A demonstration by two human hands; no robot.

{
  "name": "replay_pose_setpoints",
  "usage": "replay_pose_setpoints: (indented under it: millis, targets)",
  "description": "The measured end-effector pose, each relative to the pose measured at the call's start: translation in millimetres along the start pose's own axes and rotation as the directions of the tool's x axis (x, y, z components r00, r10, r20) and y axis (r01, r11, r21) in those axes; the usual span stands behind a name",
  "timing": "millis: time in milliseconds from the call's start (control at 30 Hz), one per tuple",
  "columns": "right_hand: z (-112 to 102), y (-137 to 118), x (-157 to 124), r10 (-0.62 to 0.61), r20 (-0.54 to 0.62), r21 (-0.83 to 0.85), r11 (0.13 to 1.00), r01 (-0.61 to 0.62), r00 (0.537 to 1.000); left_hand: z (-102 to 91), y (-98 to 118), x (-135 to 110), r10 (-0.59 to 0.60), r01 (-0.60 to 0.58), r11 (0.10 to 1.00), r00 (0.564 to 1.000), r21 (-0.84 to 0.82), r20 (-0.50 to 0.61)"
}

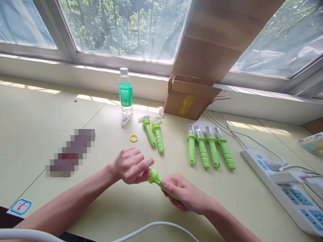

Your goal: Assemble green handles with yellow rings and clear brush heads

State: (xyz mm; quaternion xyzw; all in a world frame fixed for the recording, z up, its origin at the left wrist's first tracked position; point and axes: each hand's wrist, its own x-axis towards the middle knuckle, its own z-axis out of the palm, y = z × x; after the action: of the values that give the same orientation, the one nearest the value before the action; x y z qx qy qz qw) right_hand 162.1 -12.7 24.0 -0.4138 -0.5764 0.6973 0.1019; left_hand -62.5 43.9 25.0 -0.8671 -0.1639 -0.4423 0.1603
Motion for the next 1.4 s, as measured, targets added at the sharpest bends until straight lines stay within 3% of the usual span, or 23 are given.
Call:
replay_pose_setpoints:
  millis: [133, 233, 400, 467, 567, 633, 767, 867, 933, 1167, 1400]
  targets:
    - [4.5, -1.0, 4.3, -0.100, -0.182, -0.132, 0.988, 0.076, 0.978, 2.6, -5.1, 4.4, -0.033, 0.028, 0.997, 0.998, 0.073, 0.058]
    - [4.9, -5.2, 3.4, -0.282, -0.318, -0.337, 0.926, 0.170, 0.905, 2.6, -6.8, 10.6, -0.169, 0.155, 0.976, 0.981, 0.153, 0.089]
    - [0.4, -4.5, 0.5, -0.483, -0.352, -0.554, 0.798, 0.238, 0.802, 3.4, -6.1, 12.3, -0.355, 0.338, 0.930, 0.927, 0.145, 0.117]
    - [-2.0, 1.2, 3.1, -0.568, -0.365, -0.646, 0.725, 0.239, 0.737, 5.0, -6.6, 9.8, -0.424, 0.406, 0.902, 0.898, 0.148, 0.121]
    - [-9.0, 12.4, 10.0, -0.717, -0.412, -0.798, 0.581, 0.157, 0.562, 7.4, -9.8, 5.5, -0.527, 0.502, 0.845, 0.840, 0.184, 0.129]
    - [-15.7, 18.1, 13.9, -0.779, -0.415, -0.862, 0.502, 0.071, 0.471, 8.7, -13.6, 3.1, -0.594, 0.556, 0.798, 0.791, 0.234, 0.147]
    - [-26.1, 20.9, 16.2, -0.799, -0.475, -0.873, 0.481, -0.082, 0.368, 11.2, -21.6, -2.0, -0.677, 0.548, 0.729, 0.665, 0.410, 0.316]
    - [-27.8, 19.9, 16.1, -0.807, -0.484, -0.873, 0.470, -0.127, 0.337, 13.7, -24.9, -6.6, -0.682, 0.470, 0.728, 0.574, 0.499, 0.453]
    - [-27.7, 19.9, 16.7, -0.817, -0.468, -0.883, 0.445, -0.147, 0.336, 15.3, -25.9, -9.7, -0.672, 0.427, 0.738, 0.545, 0.523, 0.502]
    - [-29.5, 22.5, 20.0, -0.817, -0.472, -0.878, 0.404, -0.257, 0.332, 15.4, -27.6, -15.1, -0.640, 0.370, 0.763, 0.545, 0.530, 0.542]
    - [-31.4, 29.6, 23.7, -0.777, -0.471, -0.879, 0.375, -0.293, 0.418, 17.7, -26.5, -14.9, -0.594, 0.304, 0.799, 0.531, 0.519, 0.604]
